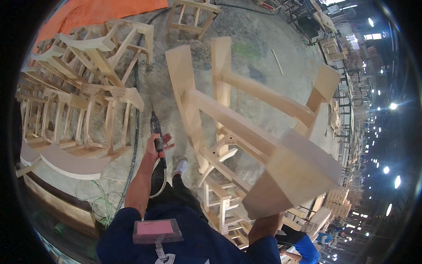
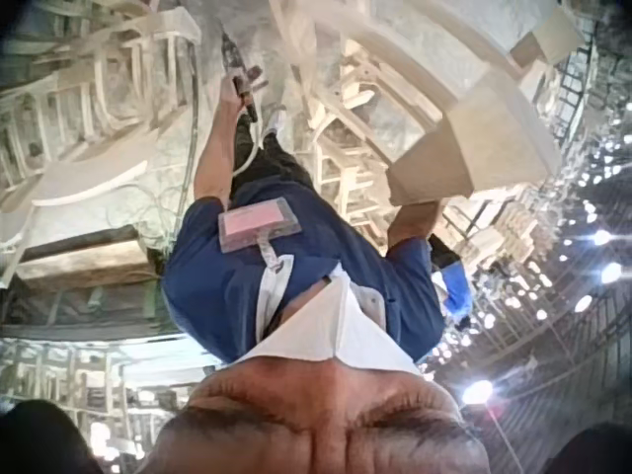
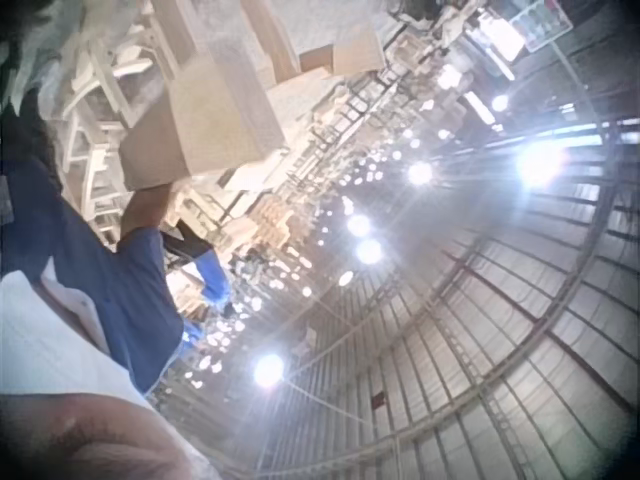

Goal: The person assembles wooden chair frames in a factory setting. They use a pneumatic drill to drive screws into pre-drilled holes, joining various wooden components together. The person handles multiple chair frames, positioning them on a workbench and moving them to a stacking area after assembly.

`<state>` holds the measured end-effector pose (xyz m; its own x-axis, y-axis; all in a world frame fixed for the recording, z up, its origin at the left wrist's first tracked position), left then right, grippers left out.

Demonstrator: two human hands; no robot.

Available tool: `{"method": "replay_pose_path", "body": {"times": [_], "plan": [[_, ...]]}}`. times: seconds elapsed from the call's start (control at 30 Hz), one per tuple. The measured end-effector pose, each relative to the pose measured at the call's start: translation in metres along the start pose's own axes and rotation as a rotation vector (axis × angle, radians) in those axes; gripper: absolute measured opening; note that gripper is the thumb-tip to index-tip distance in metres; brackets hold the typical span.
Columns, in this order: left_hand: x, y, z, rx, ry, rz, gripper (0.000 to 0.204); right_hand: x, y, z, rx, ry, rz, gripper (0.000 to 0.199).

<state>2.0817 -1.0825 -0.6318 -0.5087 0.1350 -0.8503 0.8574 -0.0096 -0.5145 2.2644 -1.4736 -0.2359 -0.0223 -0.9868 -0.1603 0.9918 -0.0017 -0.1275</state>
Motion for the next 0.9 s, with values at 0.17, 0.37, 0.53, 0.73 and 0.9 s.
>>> {"method": "replay_pose_path", "body": {"times": [0.17, 0.37, 0.53, 0.73, 0.9], "plan": [[0.012, 0.005, 0.056, 0.150, -0.035, -0.057, 0.040, -0.017, 0.024, 0.018, 0.024, -0.005, 0.048, 0.035], [0.001, -0.005, 0.083, 0.123, -0.288, 0.113, 0.045, -0.057, 0.070, -0.044, -0.036, -0.127, 0.049, 0.035], [-0.027, 0.013, 0.077, -0.072, -0.361, 0.206, 0.038, -0.103, 0.087, -0.107, -0.117, -0.148, 0.115, 0.035], [-0.034, 0.041, 0.067, -0.174, -0.488, 0.221, 0.039, -0.110, 0.073, -0.143, -0.218, -0.176, 0.147, 0.035], [-0.023, 0.054, 0.069, -0.209, -0.510, 0.110, 0.040, -0.059, 0.029, -0.161, -0.370, -0.213, 0.069, 0.035]]}}
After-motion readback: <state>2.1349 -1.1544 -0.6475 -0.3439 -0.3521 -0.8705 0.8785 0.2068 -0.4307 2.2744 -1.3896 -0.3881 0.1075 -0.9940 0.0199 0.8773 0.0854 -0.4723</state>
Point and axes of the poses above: each hand's wrist, its own y-axis towards the middle knuckle, its own x-axis out of the back of the hand, z = x × y, the point moved 6 cm from there along y, towards the middle knuckle, and after that the axes turned 11 degrees about z, right-handed, at the moved point
